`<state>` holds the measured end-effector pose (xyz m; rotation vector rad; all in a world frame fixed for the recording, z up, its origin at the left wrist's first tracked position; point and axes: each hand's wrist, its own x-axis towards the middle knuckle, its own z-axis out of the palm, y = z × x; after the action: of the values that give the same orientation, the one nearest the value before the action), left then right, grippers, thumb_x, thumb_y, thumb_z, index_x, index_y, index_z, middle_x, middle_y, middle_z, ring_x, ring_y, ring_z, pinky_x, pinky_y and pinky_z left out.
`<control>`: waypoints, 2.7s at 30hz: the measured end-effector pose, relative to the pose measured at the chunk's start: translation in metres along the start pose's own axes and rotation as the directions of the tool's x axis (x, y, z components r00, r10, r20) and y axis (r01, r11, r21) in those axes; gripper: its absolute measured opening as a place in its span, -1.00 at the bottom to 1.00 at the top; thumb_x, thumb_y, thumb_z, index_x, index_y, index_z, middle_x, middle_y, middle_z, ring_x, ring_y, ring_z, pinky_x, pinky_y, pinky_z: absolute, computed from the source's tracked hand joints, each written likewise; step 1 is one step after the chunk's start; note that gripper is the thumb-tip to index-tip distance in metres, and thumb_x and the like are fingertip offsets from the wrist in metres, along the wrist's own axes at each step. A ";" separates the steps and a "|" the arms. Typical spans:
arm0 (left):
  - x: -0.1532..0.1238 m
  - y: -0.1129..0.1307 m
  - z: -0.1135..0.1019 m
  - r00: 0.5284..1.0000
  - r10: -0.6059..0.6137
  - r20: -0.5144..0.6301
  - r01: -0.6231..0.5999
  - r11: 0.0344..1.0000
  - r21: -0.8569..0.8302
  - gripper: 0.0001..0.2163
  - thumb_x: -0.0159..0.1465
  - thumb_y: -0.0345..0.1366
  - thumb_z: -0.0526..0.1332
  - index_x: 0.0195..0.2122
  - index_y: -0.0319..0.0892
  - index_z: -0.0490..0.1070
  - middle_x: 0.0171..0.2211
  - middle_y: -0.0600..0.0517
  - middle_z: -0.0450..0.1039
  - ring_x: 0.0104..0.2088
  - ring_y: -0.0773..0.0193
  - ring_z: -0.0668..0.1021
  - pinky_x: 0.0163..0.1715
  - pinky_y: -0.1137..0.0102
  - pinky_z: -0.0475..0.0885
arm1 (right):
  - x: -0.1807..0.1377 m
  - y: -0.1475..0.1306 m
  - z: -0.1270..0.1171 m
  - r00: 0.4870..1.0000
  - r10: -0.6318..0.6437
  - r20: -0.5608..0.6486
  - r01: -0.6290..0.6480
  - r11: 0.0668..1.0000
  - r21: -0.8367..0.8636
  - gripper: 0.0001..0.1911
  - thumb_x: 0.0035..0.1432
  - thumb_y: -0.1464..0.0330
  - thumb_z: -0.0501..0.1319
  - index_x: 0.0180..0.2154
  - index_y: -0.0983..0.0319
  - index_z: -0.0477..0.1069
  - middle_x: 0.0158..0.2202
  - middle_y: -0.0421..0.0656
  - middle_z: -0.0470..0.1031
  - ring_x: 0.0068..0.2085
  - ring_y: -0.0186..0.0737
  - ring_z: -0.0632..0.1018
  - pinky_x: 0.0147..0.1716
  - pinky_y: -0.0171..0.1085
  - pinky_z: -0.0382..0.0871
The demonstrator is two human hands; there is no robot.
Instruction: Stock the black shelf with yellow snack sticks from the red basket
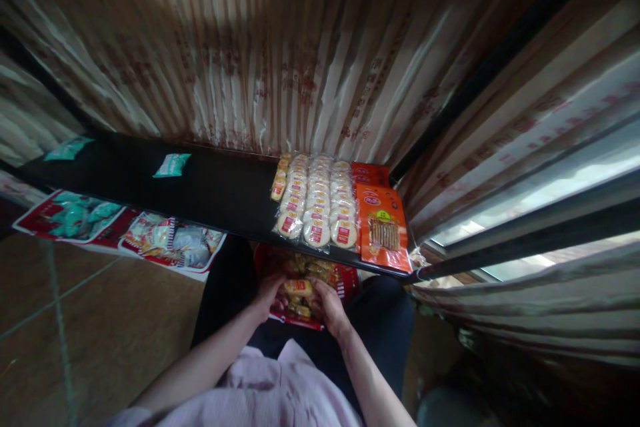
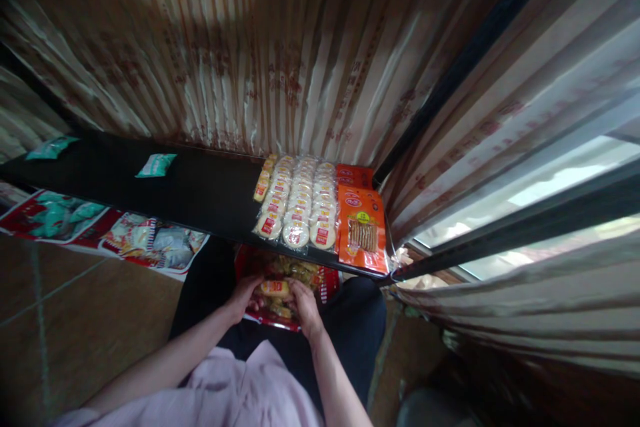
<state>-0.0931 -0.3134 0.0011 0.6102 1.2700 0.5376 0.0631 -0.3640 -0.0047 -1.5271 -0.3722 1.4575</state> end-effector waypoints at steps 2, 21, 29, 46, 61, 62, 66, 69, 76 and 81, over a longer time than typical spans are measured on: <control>0.000 0.004 -0.001 1.000 0.002 -0.027 -0.003 0.999 -0.033 -0.77 0.18 -0.16 0.14 -0.27 -0.25 0.32 -0.61 0.10 0.38 -0.75 0.46 0.37 -0.78 0.57 0.16 | 0.001 0.002 0.000 1.000 0.001 0.010 -0.001 1.000 0.028 -0.64 -0.16 0.17 0.32 -0.29 0.23 0.48 -0.56 -0.25 0.41 -0.58 -0.44 0.37 -0.62 -0.45 0.12; -0.003 0.000 -0.013 0.990 0.126 -0.056 -0.131 0.987 -0.091 -0.72 -0.04 -0.20 0.29 -0.32 -0.23 0.41 -0.40 0.01 0.50 -0.50 0.37 0.48 -0.56 0.52 0.27 | -0.008 0.009 0.006 0.934 -0.028 0.356 0.046 0.998 -0.041 -0.64 -0.20 0.17 0.41 -0.36 0.19 0.39 -0.42 -0.27 0.47 -0.38 -0.33 0.46 -0.32 -0.34 0.28; -0.005 -0.006 -0.013 0.987 0.149 -0.052 -0.150 0.988 -0.024 -0.70 -0.03 -0.16 0.28 -0.32 -0.23 0.43 -0.37 -0.01 0.50 -0.40 0.31 0.49 -0.45 0.48 0.30 | -0.018 0.002 0.013 0.914 -0.047 0.403 0.069 0.997 -0.041 -0.64 -0.17 0.17 0.40 -0.35 0.18 0.37 -0.40 -0.28 0.47 -0.37 -0.33 0.46 -0.32 -0.34 0.28; -0.020 0.000 -0.009 0.962 0.175 -0.211 -0.164 0.984 0.070 -0.67 0.01 -0.16 0.25 -0.22 -0.20 0.43 -0.22 -0.05 0.50 -0.17 0.14 0.49 -0.22 0.41 0.31 | -0.029 -0.012 0.036 0.919 -0.055 0.390 0.117 0.984 -0.136 -0.64 -0.16 0.10 0.38 -0.37 0.21 0.47 -0.46 -0.25 0.46 -0.42 -0.36 0.43 -0.35 -0.36 0.29; -0.017 0.010 -0.020 0.982 0.169 -0.089 -0.184 0.962 -0.203 -0.78 -0.05 -0.25 0.17 -0.37 -0.21 0.44 -0.47 0.05 0.50 -0.44 0.29 0.50 -0.42 0.45 0.34 | -0.025 -0.020 0.051 0.909 -0.222 0.353 0.321 0.913 -0.253 -0.64 -0.10 0.03 0.30 -0.44 0.19 0.55 -0.24 -0.13 0.45 -0.14 -0.14 0.43 -0.06 -0.22 0.26; -0.017 0.010 -0.020 0.982 0.168 -0.083 -0.183 0.958 -0.222 -0.77 -0.05 -0.26 0.17 -0.36 -0.22 0.44 -0.47 0.05 0.51 -0.45 0.29 0.51 -0.42 0.46 0.34 | -0.025 -0.021 0.052 0.908 -0.228 0.351 0.325 0.913 -0.248 -0.64 -0.11 0.02 0.31 -0.45 0.19 0.55 -0.22 -0.12 0.44 -0.12 -0.12 0.42 -0.05 -0.21 0.25; -0.016 0.011 -0.018 0.986 0.160 -0.048 -0.167 0.934 -0.315 -0.77 -0.07 -0.32 0.15 -0.36 -0.23 0.44 -0.46 0.03 0.53 -0.47 0.29 0.52 -0.45 0.45 0.33 | -0.027 -0.022 0.054 0.914 -0.222 0.341 0.309 0.923 -0.229 -0.61 -0.16 0.00 0.32 -0.47 0.19 0.56 -0.14 -0.09 0.39 -0.07 -0.10 0.40 -0.07 -0.21 0.29; -0.016 0.013 -0.018 0.996 0.078 -0.035 -0.085 0.920 -0.383 -0.76 -0.06 -0.32 0.13 -0.36 -0.26 0.45 -0.48 0.00 0.53 -0.51 0.30 0.50 -0.49 0.45 0.31 | -0.029 -0.023 0.056 0.906 -0.250 0.341 0.344 0.905 -0.251 -0.62 -0.13 0.00 0.31 -0.45 0.18 0.57 -0.15 -0.08 0.39 -0.07 -0.10 0.40 -0.05 -0.19 0.29; -0.022 0.024 -0.017 0.999 -0.033 0.032 0.045 0.845 -0.532 -0.73 0.01 -0.34 0.06 -0.32 -0.34 0.45 -0.48 -0.11 0.53 -0.45 0.20 0.55 -0.46 0.38 0.40 | -0.034 -0.032 0.062 0.863 -0.355 0.359 0.470 0.825 -0.314 -0.65 -0.04 0.02 0.25 -0.43 0.16 0.56 -0.21 -0.10 0.45 -0.10 -0.10 0.43 -0.04 -0.19 0.28; -0.029 0.036 -0.015 0.995 -0.055 0.085 0.096 0.788 -0.609 -0.74 0.08 -0.33 0.02 -0.34 -0.32 0.45 -0.51 -0.12 0.52 -0.43 0.17 0.57 -0.44 0.35 0.45 | -0.033 -0.036 0.068 0.843 -0.382 0.378 0.516 0.774 -0.367 -0.65 0.03 0.05 0.18 -0.40 0.17 0.54 -0.34 -0.13 0.46 -0.24 -0.14 0.47 -0.15 -0.20 0.31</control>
<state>-0.1154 -0.3053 0.0438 0.0226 0.9723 0.8117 0.0080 -0.3432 0.0553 -1.4346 -1.2542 1.2371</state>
